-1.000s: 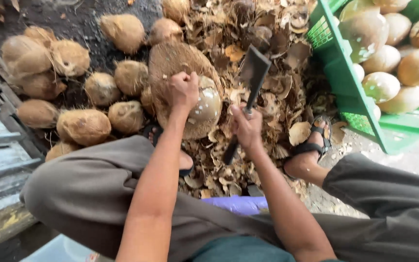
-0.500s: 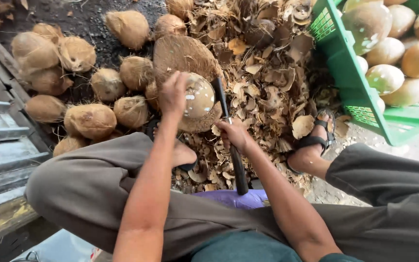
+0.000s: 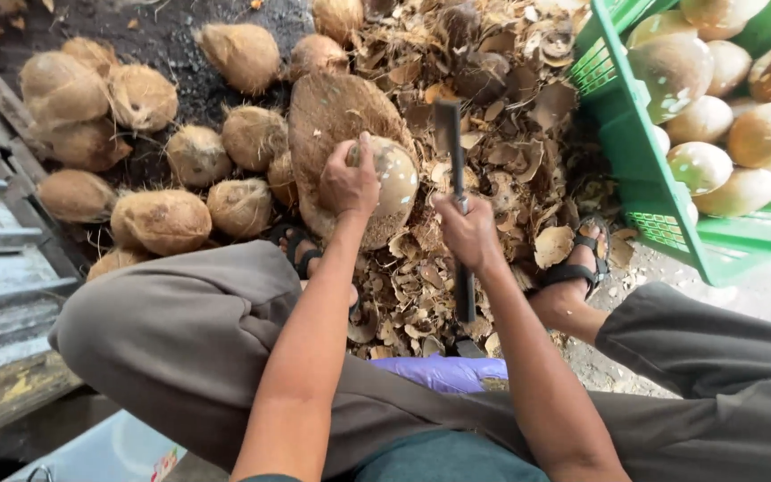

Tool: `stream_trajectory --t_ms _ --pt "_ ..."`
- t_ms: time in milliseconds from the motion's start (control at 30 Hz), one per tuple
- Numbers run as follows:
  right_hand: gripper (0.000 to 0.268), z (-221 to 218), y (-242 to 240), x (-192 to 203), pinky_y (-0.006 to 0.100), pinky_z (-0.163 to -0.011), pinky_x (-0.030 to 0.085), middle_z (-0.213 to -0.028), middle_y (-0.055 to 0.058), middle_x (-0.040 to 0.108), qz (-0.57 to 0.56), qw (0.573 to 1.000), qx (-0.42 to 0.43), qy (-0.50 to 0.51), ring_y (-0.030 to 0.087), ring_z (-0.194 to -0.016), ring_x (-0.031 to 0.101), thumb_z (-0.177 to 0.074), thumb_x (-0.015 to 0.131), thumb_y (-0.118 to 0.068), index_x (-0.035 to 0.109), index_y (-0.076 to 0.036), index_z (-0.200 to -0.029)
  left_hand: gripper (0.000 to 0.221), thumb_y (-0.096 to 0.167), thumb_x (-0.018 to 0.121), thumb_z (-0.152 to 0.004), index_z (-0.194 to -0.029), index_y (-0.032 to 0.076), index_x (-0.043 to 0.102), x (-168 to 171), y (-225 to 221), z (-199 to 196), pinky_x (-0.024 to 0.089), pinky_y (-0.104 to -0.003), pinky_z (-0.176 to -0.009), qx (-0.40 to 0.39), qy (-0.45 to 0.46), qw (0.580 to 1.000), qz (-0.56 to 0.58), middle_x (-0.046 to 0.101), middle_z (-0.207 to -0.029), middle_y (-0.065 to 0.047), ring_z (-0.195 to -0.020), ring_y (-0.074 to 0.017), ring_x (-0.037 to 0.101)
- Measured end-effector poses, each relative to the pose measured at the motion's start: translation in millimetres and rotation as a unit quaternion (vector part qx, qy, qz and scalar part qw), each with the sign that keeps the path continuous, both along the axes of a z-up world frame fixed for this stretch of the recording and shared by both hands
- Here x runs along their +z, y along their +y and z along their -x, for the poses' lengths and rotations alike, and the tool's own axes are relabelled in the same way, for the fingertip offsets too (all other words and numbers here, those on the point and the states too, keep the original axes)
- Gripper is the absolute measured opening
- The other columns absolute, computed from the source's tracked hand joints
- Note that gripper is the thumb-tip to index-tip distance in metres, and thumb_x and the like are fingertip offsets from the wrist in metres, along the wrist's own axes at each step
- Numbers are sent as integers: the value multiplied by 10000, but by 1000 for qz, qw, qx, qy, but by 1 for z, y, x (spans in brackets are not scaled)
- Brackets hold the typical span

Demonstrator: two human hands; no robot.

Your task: Peeling the outer fibrous husk from coconuts using a large knife or machete.

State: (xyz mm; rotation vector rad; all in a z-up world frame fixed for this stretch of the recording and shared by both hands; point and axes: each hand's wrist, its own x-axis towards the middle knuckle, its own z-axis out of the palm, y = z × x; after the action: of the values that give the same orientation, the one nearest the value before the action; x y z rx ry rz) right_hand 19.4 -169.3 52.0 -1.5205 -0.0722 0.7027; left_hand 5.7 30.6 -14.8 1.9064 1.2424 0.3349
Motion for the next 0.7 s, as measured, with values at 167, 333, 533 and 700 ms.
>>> stream_trajectory --t_ms 167,333,533,700 --pt "371 4 4 -11 232 -408 413 -489 45 516 44 998 22 -41 141 -410 507 -1003 634 -242 535 -135 -662 490 640 430 -940 -991 244 715 1 -3 -4 530 -479 -876 -4 -27 1000 -14 731 -956 -78 -962 -307 708" --pt "374 8 2 -19 314 -523 401 -518 39 500 152 979 93 -96 175 -511 511 -957 669 -325 552 -127 -661 454 594 454 -948 -976 203 683 1 -5 -3 515 -531 -867 -35 -19 999 -28 684 -932 -135 -981 -368 692" --pt "405 -3 7 -29 244 -505 439 -492 29 530 32 981 2 -192 148 -449 544 -1023 650 -293 546 -151 -659 466 603 458 -940 -986 197 682 14 -6 -4 523 -544 -863 -33 -17 998 -53 688 -947 -135 -993 -378 687" --pt "433 11 -18 -62 392 -551 426 -482 124 524 200 978 55 -38 242 -521 554 -859 718 -352 565 -64 -574 499 592 480 -949 -992 150 707 44 -15 10 501 -523 -919 -24 -89 995 -32 701 -975 -202 -1015 -430 668"
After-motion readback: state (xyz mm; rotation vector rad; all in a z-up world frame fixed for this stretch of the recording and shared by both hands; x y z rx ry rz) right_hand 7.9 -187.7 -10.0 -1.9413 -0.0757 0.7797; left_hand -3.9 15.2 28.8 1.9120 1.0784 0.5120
